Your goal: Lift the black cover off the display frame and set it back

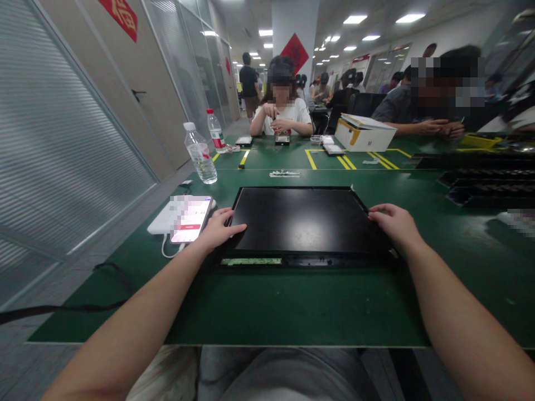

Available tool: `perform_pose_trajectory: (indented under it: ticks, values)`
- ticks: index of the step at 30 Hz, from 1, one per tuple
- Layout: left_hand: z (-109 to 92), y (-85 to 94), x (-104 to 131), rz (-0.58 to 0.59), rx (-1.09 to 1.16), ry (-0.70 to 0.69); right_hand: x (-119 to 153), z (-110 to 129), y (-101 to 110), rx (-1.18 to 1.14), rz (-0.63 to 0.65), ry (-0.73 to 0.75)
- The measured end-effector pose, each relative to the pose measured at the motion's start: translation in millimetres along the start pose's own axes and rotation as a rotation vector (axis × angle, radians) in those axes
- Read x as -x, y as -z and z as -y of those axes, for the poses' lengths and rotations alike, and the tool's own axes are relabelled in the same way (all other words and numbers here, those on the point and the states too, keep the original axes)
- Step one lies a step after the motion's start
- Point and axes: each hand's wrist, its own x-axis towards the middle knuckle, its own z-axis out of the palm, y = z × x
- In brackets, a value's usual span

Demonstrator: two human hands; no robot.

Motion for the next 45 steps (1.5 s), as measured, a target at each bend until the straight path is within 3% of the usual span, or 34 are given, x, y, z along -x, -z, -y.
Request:
perform_pose_trajectory:
  ticks: [12,45]
  values:
    - [6.7,-1.2,-2.7,0.01,-0.053,-0.029,-0.5,-2.7,-1.5,0.098,-0.017,0.09]
    - [-0.2,0.6,2.5,-0.022,-0.032,-0.048,1.1,2.6,1.6,0.129,0.014,0.061]
